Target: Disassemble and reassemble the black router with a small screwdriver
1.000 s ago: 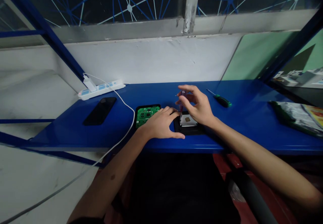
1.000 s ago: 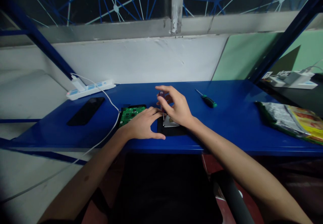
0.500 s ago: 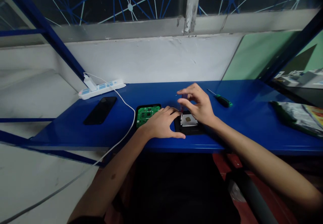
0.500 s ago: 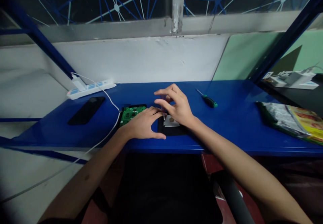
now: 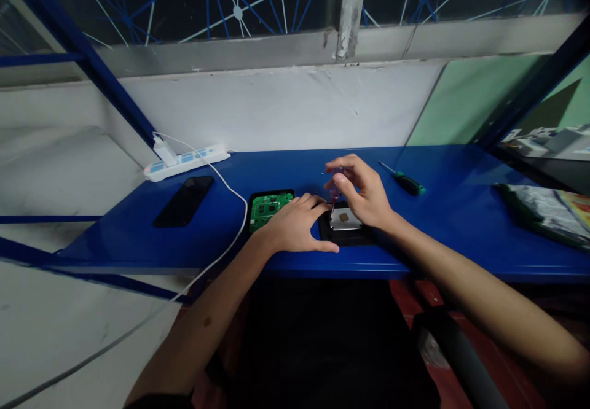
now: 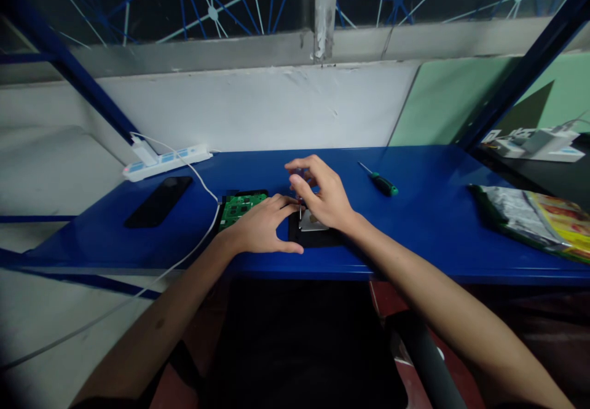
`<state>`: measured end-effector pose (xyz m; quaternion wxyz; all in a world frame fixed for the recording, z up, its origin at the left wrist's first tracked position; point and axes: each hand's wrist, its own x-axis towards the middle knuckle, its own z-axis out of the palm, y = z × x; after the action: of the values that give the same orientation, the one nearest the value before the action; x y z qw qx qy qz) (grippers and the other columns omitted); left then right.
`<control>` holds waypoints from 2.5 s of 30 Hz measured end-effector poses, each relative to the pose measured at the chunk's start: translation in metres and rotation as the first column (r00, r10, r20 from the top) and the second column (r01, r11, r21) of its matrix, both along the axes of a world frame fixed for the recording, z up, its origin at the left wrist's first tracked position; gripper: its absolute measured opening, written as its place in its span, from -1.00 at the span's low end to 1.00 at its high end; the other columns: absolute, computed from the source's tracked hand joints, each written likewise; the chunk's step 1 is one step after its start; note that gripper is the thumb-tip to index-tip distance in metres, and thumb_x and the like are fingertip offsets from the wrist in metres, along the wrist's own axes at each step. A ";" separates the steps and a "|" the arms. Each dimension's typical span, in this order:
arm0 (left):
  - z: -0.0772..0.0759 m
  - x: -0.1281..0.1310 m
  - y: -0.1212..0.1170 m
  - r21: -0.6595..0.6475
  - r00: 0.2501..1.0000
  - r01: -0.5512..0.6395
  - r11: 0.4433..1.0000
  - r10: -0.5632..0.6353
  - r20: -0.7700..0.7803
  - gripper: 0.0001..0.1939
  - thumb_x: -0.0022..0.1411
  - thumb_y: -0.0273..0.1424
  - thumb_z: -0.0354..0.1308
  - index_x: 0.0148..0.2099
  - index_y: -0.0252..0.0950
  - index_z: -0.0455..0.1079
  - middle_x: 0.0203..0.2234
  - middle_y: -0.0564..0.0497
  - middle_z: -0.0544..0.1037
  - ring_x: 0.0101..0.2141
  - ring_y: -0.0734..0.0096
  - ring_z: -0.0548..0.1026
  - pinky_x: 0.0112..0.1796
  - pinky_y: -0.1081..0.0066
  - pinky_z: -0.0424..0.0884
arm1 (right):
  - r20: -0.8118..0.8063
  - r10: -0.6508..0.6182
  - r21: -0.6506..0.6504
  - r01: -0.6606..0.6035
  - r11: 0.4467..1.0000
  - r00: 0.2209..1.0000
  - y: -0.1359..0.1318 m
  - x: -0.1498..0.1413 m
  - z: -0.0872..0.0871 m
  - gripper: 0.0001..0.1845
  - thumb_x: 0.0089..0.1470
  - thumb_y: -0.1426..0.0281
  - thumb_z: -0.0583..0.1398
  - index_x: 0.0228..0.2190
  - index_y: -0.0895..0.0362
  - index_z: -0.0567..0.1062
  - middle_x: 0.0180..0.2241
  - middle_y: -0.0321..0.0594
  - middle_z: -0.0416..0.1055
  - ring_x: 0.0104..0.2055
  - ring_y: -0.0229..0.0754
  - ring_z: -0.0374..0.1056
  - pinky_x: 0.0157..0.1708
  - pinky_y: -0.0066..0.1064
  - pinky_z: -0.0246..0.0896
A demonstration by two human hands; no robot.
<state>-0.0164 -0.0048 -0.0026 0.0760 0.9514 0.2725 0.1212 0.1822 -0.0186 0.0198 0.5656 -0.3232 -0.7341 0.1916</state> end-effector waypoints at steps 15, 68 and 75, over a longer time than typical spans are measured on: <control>0.005 0.001 -0.003 0.001 1.000 -0.008 1.000 0.008 -0.026 -0.16 0.10 0.25 0.18 0.22 -0.22 0.30 0.14 -0.13 0.40 0.11 -0.02 0.33 0.14 0.08 0.24 | 0.009 0.065 -0.036 -0.065 0.997 0.998 0.001 0.000 0.002 -0.74 0.31 0.29 0.13 0.01 -0.01 0.43 -0.20 -0.25 0.43 -0.31 -0.27 0.49 -0.36 -0.36 0.45; 0.003 0.000 -0.002 0.006 1.000 -0.010 1.000 0.010 -0.019 -0.12 0.09 0.27 0.16 0.24 -0.24 0.27 0.14 -0.14 0.40 0.13 -0.03 0.33 0.16 0.07 0.23 | -0.019 -0.136 0.090 0.137 0.986 0.990 -0.003 -0.001 0.003 -0.75 0.23 0.33 0.22 -0.04 0.00 0.50 -0.26 -0.25 0.52 -0.30 -0.21 0.51 -0.36 -0.31 0.49; 0.002 0.001 -0.002 0.005 1.000 -0.015 1.000 0.015 -0.021 -0.13 0.10 0.28 0.14 0.26 -0.20 0.25 0.14 -0.11 0.40 0.14 -0.01 0.32 0.18 0.08 0.21 | -0.059 -0.079 0.013 0.079 0.997 0.995 -0.006 0.001 0.002 -0.71 0.37 0.29 0.00 -0.03 0.03 0.46 -0.09 -0.21 0.57 -0.18 -0.18 0.57 -0.18 -0.24 0.50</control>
<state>-0.0159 -0.0068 -0.0006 0.0698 0.9508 0.2802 0.1122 0.1830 -0.0244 0.0216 0.5963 -0.3419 -0.7055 0.1728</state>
